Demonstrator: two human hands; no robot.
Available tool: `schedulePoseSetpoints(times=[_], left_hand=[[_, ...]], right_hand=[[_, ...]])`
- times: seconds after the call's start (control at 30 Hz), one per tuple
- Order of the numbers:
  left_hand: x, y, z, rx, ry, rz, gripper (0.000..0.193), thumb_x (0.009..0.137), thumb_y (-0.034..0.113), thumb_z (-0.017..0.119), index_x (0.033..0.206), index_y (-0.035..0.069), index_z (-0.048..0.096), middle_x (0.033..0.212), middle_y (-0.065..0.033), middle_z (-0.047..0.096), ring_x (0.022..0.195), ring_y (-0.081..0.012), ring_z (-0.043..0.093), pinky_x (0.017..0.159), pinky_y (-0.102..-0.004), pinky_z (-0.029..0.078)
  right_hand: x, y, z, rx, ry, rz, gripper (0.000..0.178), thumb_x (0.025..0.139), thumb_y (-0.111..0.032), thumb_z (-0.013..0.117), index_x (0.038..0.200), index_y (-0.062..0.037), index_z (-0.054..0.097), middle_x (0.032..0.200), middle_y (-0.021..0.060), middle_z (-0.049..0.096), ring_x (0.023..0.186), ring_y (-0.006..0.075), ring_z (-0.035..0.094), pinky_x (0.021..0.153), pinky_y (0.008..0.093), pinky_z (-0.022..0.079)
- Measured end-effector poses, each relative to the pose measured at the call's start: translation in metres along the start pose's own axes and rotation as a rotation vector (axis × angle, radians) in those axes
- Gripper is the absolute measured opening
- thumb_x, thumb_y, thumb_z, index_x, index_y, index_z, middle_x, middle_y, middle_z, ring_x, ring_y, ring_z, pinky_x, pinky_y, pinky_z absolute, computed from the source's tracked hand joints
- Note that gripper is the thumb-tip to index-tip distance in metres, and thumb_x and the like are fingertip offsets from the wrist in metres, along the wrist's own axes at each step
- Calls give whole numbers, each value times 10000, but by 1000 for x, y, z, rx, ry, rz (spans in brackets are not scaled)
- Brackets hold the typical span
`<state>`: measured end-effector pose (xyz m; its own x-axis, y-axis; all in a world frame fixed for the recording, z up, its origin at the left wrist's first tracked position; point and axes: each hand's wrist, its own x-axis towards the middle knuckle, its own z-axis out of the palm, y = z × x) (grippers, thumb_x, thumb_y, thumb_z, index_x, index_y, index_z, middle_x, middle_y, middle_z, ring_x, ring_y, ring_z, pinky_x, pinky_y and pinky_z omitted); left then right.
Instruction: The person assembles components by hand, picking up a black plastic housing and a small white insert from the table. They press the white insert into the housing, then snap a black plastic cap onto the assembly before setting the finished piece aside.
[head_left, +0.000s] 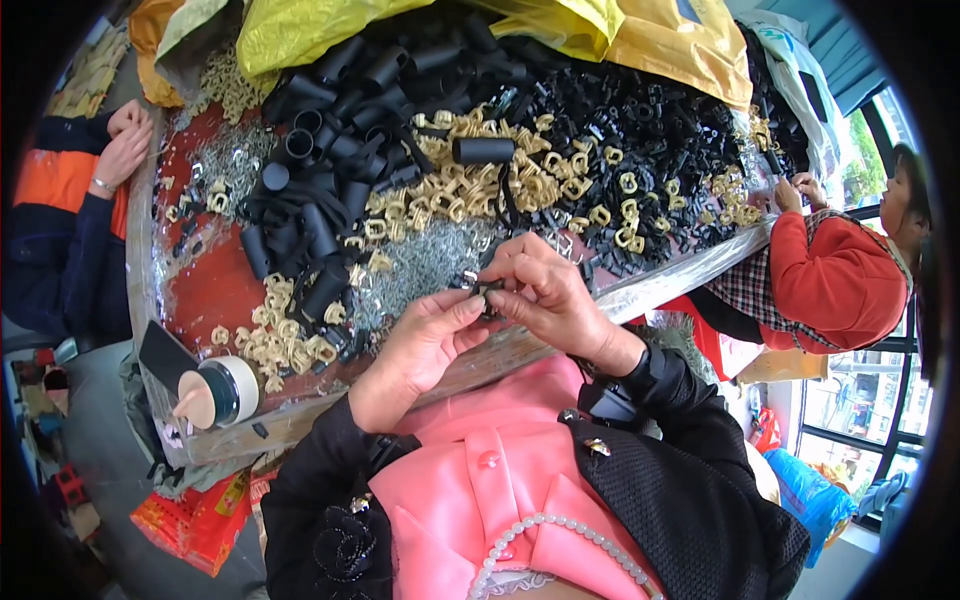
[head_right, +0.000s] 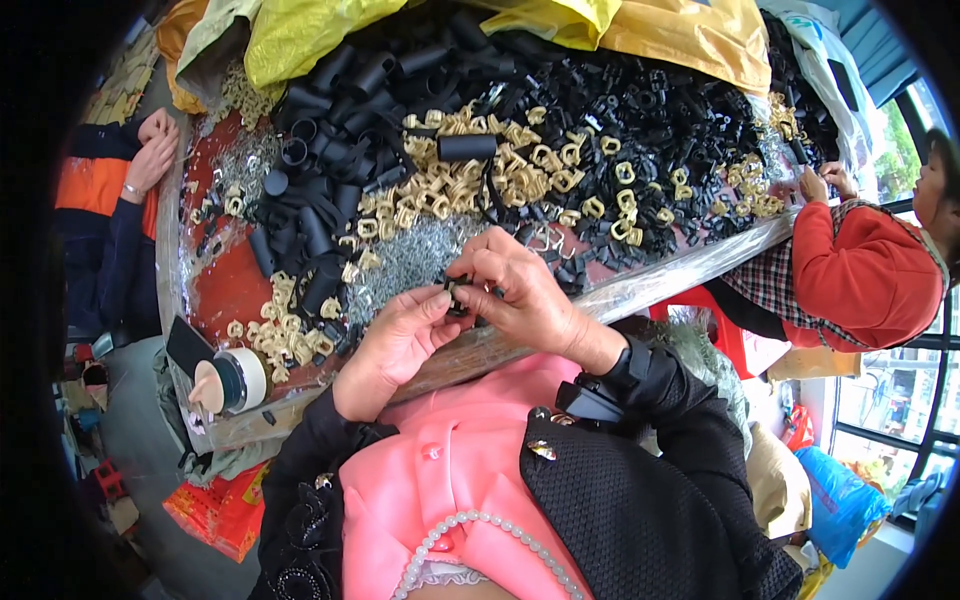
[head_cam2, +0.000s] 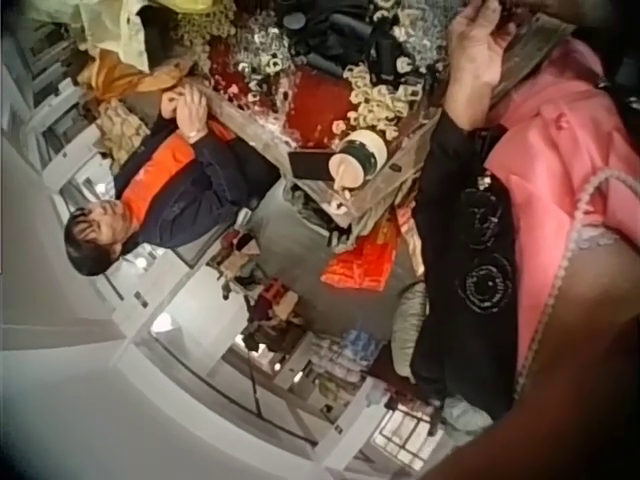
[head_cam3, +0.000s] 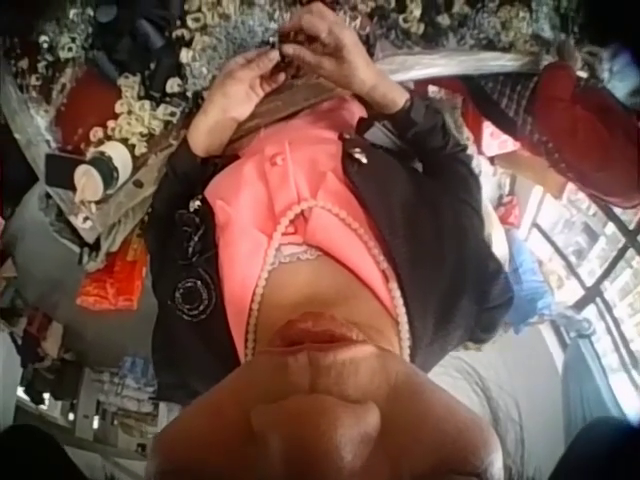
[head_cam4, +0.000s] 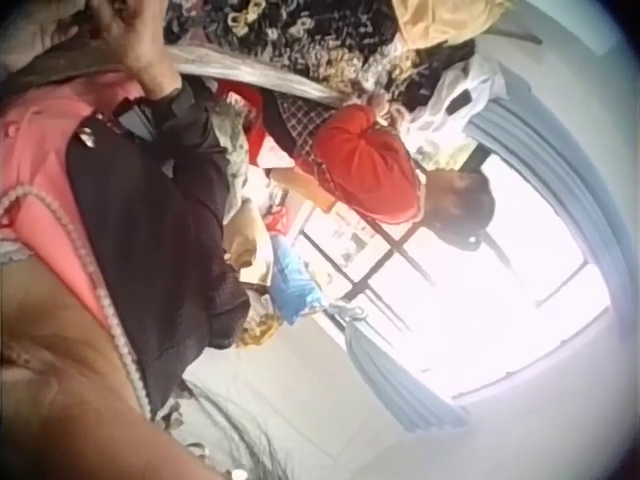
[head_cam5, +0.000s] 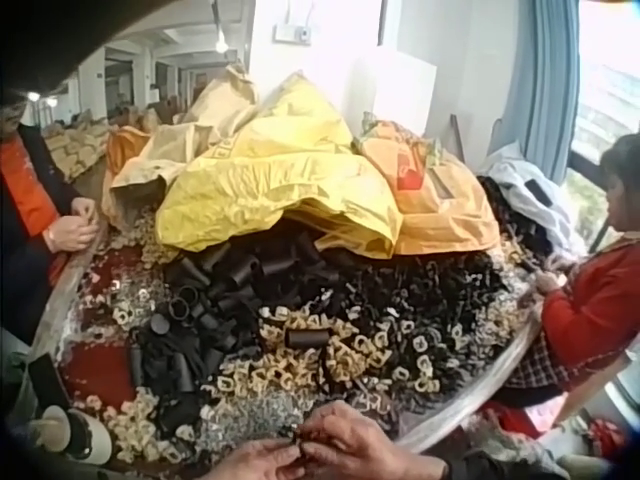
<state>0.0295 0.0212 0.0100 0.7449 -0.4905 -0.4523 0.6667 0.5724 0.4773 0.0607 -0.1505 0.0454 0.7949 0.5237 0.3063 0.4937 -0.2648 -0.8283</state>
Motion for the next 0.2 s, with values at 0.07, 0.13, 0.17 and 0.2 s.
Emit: schedulePoseSetpoints(times=[0.07, 0.13, 0.17, 0.2], left_hand=[[0, 1, 1, -30, 8, -13, 198, 788, 131, 545, 937, 1, 533, 847, -72, 585, 771, -199, 587, 672, -235, 484], [1, 5, 4, -16, -28, -18, 214, 786, 127, 547, 959, 3, 530, 875, -70, 582, 795, -193, 581, 685, -235, 477], [1, 7, 5, -5, -60, -25, 231, 784, 123, 549, 981, 4, 528, 903, -69, 579, 819, -186, 576, 699, -234, 469], [2, 10, 7, 4, -91, -33, 249, 782, 119, 551, 1003, 6, 526, 930, -67, 576, 843, -180, 570, 712, -234, 462]], right_hand=[[0, -3, 1, 47, 26, 156, 209, 722, -55, 607, 922, -39, 551, 841, 52, 468, 691, 144, 477, 555, 228, 389], [-1, 2, 1, 28, 50, 113, 221, 723, -65, 608, 937, -48, 553, 851, 55, 467, 701, 147, 475, 573, 231, 396], [-4, 6, 1, 12, 70, 75, 234, 725, -75, 609, 952, -58, 556, 861, 57, 465, 710, 151, 473, 591, 234, 403], [-6, 12, 2, -2, 90, 37, 247, 726, -85, 611, 967, -67, 559, 871, 60, 463, 720, 154, 470, 608, 236, 411]])
